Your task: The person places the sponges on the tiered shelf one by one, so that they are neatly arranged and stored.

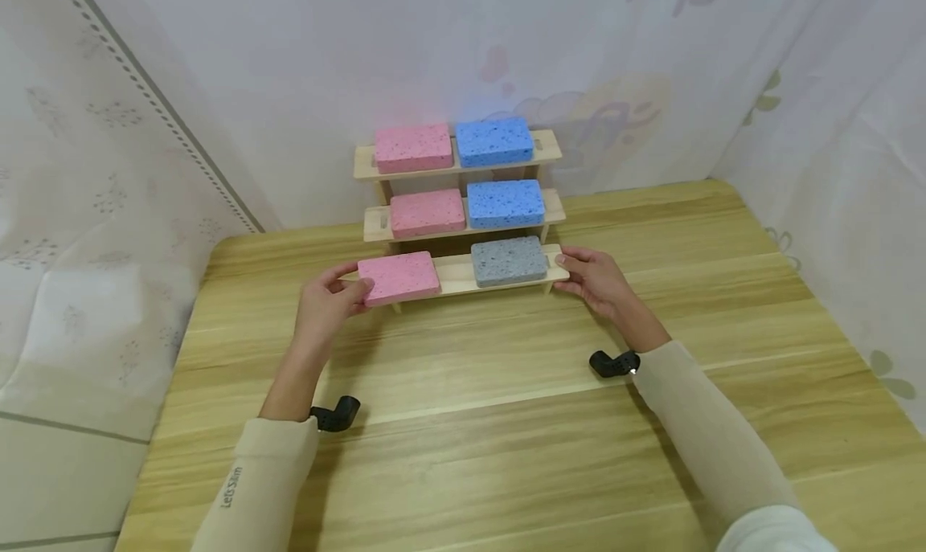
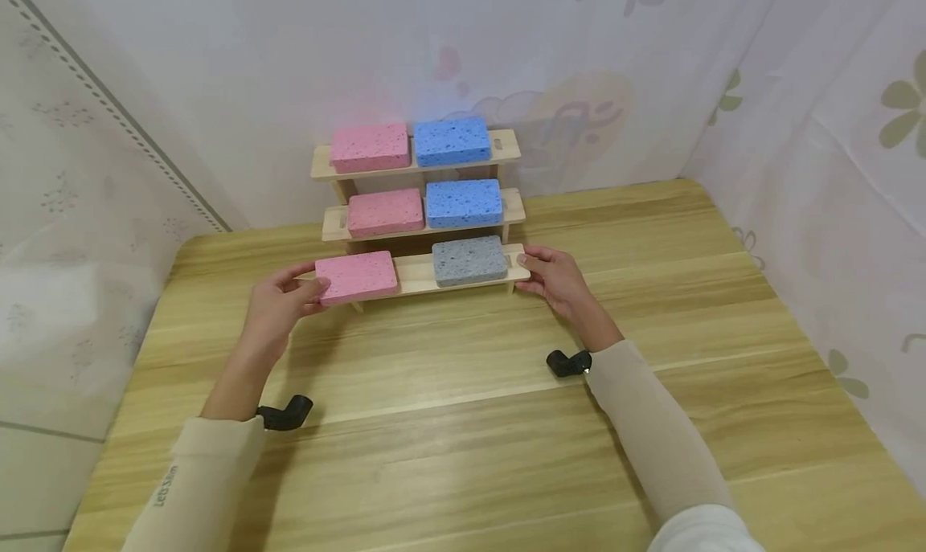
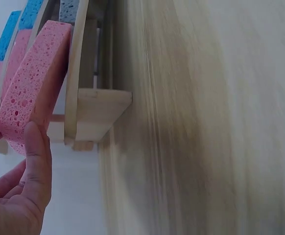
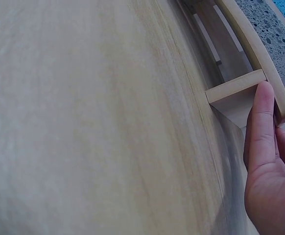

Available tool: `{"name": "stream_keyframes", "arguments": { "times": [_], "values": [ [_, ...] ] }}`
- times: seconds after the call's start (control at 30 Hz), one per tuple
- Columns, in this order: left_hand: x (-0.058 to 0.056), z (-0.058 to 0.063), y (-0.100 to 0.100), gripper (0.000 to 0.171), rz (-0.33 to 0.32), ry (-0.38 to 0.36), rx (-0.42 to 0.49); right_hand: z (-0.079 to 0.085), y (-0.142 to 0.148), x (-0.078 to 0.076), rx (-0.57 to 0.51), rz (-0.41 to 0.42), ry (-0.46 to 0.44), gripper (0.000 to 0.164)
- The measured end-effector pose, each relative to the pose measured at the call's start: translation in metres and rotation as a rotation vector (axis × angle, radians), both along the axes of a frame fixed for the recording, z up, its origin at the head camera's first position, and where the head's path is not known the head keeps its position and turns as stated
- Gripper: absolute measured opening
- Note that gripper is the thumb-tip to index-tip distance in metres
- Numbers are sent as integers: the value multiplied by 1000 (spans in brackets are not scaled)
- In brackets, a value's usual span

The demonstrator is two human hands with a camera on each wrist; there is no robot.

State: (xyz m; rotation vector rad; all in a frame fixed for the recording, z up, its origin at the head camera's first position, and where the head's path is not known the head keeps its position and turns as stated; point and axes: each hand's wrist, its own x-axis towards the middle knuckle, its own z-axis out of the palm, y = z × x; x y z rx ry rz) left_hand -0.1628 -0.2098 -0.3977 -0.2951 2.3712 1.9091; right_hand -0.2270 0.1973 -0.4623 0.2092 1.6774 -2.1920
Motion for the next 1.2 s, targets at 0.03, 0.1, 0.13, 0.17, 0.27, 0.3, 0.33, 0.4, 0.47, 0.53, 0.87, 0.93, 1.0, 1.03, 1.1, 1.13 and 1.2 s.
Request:
{"name": "stream_keyframes", "arguments": {
  "times": [0.03,0.1,0.13,0.17,0.27,0.3,0.33,0.4,0.47,0.53,0.87,0.93,1.0,1.03,1.1,1.13,1.2],
  "values": [
    [-1,-1,2,54,-4,0,-2,0,0,0,1,-4,-2,53],
    [-4,-2,6,54,-7,0,-5,1,1,0,4,-9,-1,54],
    [-5,-2,8,54,-7,-2,-5,1,2,0,5,-11,2,54],
    [-7,-2,11,53,-6,-4,-8,1,2,0,4,-15,5,55],
    [-10,-2,17,52,-5,-12,-23,2,4,0,7,-13,14,56],
    [-11,-3,19,51,-4,-18,-27,2,4,0,6,-15,13,55],
    [-12,-3,21,51,-4,-24,-30,1,4,0,4,-12,12,56],
    [-14,-3,24,51,-10,-37,-38,1,4,0,-2,-4,10,55],
    [-16,-3,27,51,-19,-48,-41,0,4,0,-12,-4,5,54],
    [-17,-2,30,51,-30,-54,-35,-1,3,0,-24,-8,2,54],
    [-20,-2,40,49,-41,-61,-91,-1,2,1,-26,-15,6,54],
    [-21,-3,41,49,-35,-54,-92,-1,3,2,-26,-15,9,54],
    [-22,-4,43,48,-22,-49,-101,-1,3,2,-27,-14,9,54],
    [-22,-4,43,47,-19,-46,-116,-1,3,2,-27,-12,9,53],
    [-23,-5,45,46,-18,-41,-155,-2,3,1,-30,-13,6,52],
    [-23,-5,46,46,-18,-39,-176,-2,3,1,-32,-12,4,52],
    [-24,-6,47,45,-15,-32,-215,-3,3,1,-35,-8,4,53]
  ]
}}
